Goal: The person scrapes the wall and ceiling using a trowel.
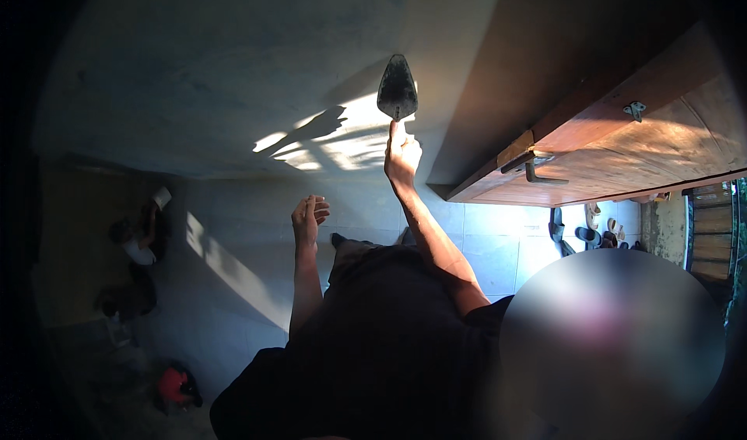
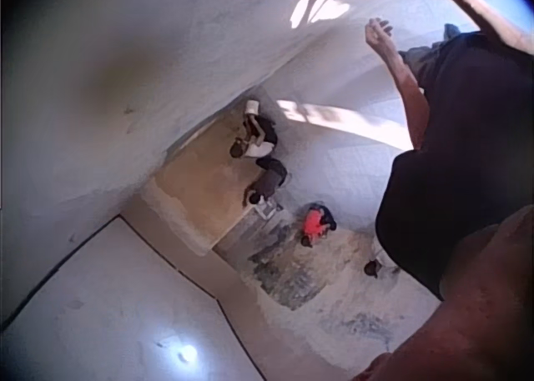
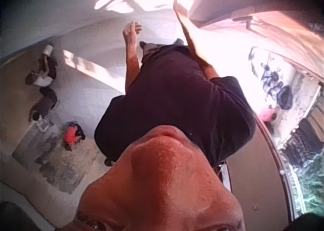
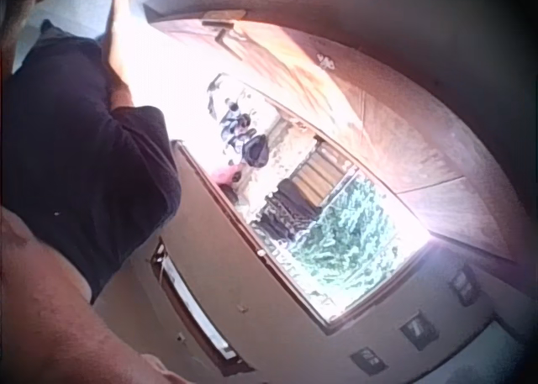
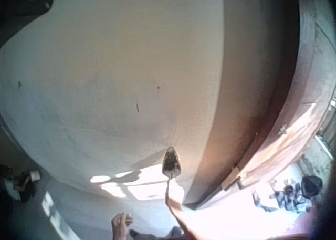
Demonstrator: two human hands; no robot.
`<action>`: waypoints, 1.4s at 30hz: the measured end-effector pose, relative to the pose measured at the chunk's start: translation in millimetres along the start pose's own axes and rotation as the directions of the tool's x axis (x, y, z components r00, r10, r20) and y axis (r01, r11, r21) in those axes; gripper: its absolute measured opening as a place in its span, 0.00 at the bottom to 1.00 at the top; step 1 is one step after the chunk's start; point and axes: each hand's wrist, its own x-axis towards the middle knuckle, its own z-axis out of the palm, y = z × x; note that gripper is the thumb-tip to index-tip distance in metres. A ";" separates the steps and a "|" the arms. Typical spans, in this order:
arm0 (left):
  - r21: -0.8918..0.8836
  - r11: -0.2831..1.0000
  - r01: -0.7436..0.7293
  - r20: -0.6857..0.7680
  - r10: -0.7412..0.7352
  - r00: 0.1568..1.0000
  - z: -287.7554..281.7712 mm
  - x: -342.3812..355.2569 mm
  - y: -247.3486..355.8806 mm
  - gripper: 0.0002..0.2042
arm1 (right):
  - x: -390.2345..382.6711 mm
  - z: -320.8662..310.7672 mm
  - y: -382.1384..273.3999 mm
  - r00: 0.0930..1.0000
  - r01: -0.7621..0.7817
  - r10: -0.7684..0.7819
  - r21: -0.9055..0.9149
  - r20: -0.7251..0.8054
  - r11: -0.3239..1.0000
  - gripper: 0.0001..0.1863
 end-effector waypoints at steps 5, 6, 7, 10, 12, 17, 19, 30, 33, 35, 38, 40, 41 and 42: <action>-0.009 0.999 0.040 -0.065 -0.040 0.997 -8.3 3.3 -3.1 0.19 | -3.7 4.7 -0.3 0.972 -0.215 0.192 0.187 0.135 0.959 0.31; -0.016 0.999 0.037 -0.057 -0.038 0.998 -5.8 1.4 -3.0 0.19 | 8.4 -5.2 -37.7 0.940 -0.327 0.284 0.264 0.190 0.907 0.31; -0.005 1.000 0.028 -0.045 -0.029 0.999 -5.7 -1.8 -3.9 0.19 | 6.2 -9.9 -43.8 0.956 -0.271 0.245 0.168 0.162 0.948 0.30; -0.005 1.000 -0.029 -0.004 0.029 1.000 -3.1 0.8 -5.7 0.18 | -3.9 -4.2 22.2 0.795 0.487 -0.606 -0.556 -0.037 0.674 0.31; -0.013 0.999 0.035 -0.009 -0.035 0.999 -1.4 13.6 -14.1 0.18 | -14.6 0.9 34.1 0.986 0.112 -0.138 -0.241 -0.093 0.964 0.32; -0.010 1.000 -0.008 0.006 0.008 1.000 6.4 10.4 -0.2 0.19 | 2.9 -6.6 -3.3 0.959 0.257 -0.276 -0.225 -0.059 0.940 0.30; 0.008 0.998 -0.064 -0.010 0.064 0.998 5.6 13.4 5.3 0.19 | -13.4 -5.2 25.1 0.976 0.219 -0.200 -0.374 0.089 0.901 0.08; -0.143 0.982 -0.125 0.257 0.159 0.953 55.0 13.6 1.5 0.19 | 9.0 -23.6 -82.3 0.838 -0.463 0.418 0.050 0.352 0.885 0.34; -0.101 0.937 -0.335 0.140 0.347 0.928 73.7 -9.7 52.7 0.17 | -31.9 -7.0 -74.1 0.762 -0.446 0.378 0.002 0.525 0.895 0.35; -0.087 0.944 -0.318 0.093 0.325 0.941 80.9 -15.1 65.5 0.16 | -45.9 -2.4 -58.9 0.701 -0.342 0.264 -0.013 0.662 0.940 0.35; -0.031 0.916 -0.400 0.005 0.401 0.916 64.9 -10.2 50.1 0.18 | -64.4 10.2 -32.4 0.586 -0.182 0.079 0.036 0.807 0.983 0.35; -0.239 0.902 -0.359 -0.023 0.365 0.931 55.1 -0.6 23.9 0.17 | -74.9 13.3 -24.0 0.517 -0.086 -0.021 0.077 0.856 0.993 0.35; -0.332 0.897 -0.292 -0.088 0.279 0.956 47.7 5.2 9.2 0.17 | -70.8 11.2 -83.1 0.333 -0.327 0.209 -0.095 0.919 0.940 0.35; -0.309 0.926 -0.219 -0.139 0.184 0.973 39.6 9.9 -2.2 0.17 | -63.1 13.6 -76.5 0.426 -0.202 0.236 -0.163 0.873 0.966 0.33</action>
